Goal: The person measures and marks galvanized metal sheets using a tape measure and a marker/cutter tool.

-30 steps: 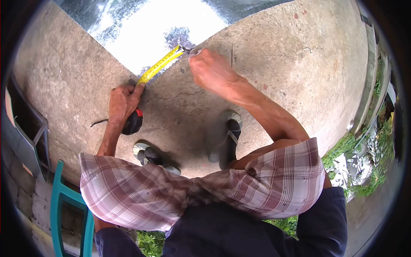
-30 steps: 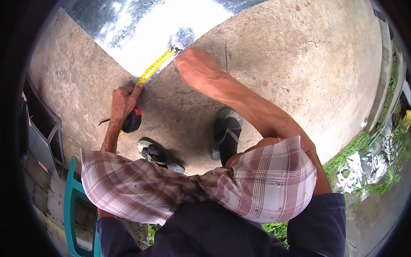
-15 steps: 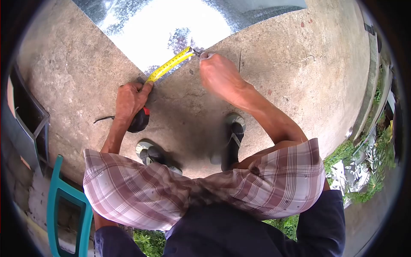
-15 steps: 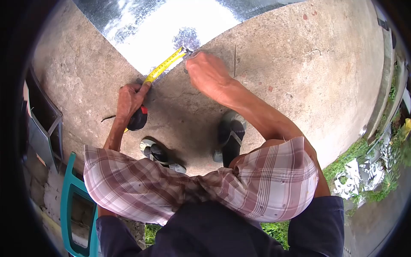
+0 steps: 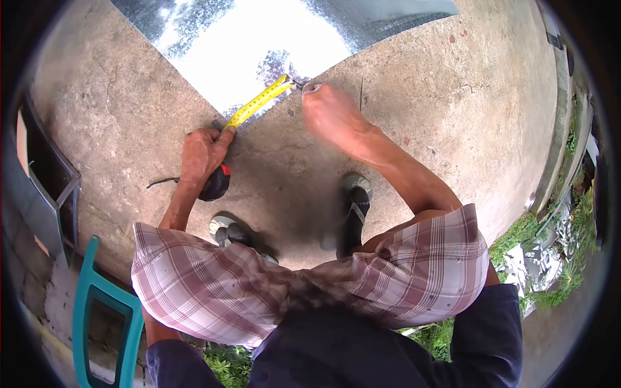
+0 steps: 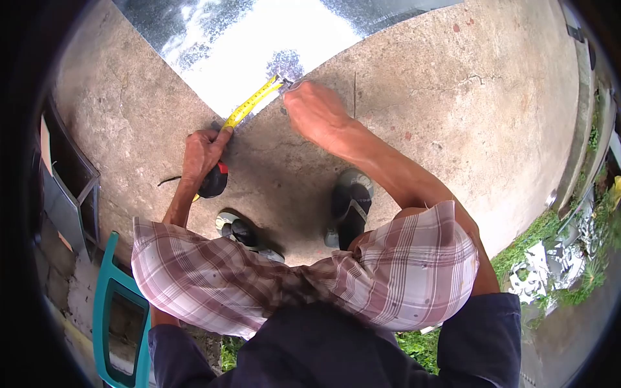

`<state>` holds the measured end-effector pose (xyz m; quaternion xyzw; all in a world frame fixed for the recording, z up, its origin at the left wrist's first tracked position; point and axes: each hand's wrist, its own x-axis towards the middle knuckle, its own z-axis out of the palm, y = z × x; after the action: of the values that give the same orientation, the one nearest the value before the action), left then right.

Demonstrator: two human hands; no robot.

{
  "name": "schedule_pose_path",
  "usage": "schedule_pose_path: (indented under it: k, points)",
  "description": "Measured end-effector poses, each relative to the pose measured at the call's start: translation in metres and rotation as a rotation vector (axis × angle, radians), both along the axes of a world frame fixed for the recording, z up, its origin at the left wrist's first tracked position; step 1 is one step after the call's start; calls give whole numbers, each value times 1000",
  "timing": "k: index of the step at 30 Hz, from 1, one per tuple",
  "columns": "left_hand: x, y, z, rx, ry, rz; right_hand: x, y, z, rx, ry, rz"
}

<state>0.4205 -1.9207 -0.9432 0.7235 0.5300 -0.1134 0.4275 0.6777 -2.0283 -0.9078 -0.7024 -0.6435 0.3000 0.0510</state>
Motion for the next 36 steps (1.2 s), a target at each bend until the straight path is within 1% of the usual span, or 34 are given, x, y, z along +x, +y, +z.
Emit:
schedule_pose_path:
  k: [3, 6, 9, 11, 12, 13, 15, 18, 21, 24, 26, 28, 29, 31, 33, 34, 35, 36]
  points:
    - [0, -2, -3, 1, -36, 29, 2, -1, -3, 20, -28, 10]
    - [-3, -5, -6, 20, -75, 29, 4, 1, 0, -94, -6, 17]
    - [-5, -4, -7, 44, -91, 4, 6, 0, 5, 5, -113, 82]
    - [-5, -3, -6, 44, -85, -5, 12, -9, -5, 354, -37, 125]
    - [-5, -3, -6, 37, -78, -5, 17, -12, -9, 449, 22, 172]
    - [-4, -3, -7, 29, -72, -4, 23, -15, -12, 543, 76, 223]
    - [-5, -3, -8, 30, -88, 9, 34, -2, 2, 568, 226, 377]
    - [-8, -3, -12, 8, -111, 42, 45, 23, 26, 526, 220, 524]
    - [-7, 1, -7, -78, -133, 77, 53, 40, 45, 177, 41, 766]
    - [-11, 4, -3, -143, -132, 115, 38, 52, 34, -27, -315, 806]
    - [-10, 4, -2, -173, -137, 147, 41, 60, 38, -85, -351, 863]
    - [-11, 4, 0, -203, -155, 185, 52, 81, 51, -212, -584, 846]
    - [-11, 3, -2, -165, -141, 144, 63, 94, 56, -316, -796, 796]
    - [-15, 2, -14, -87, -101, 88, 131, 95, 51, 83, -1010, 679]
    - [-9, 8, -7, -192, -133, 187, 150, 81, 73, 84, -766, 495]
    - [-8, 2, -1, -267, -137, 220, 146, 61, 83, -48, -607, 357]
    - [-8, -4, 1, -261, -139, 204, 140, 43, 93, -160, -461, 202]
    - [-7, -3, -2, -223, -148, 196, 125, 27, 94, -338, -283, 17]
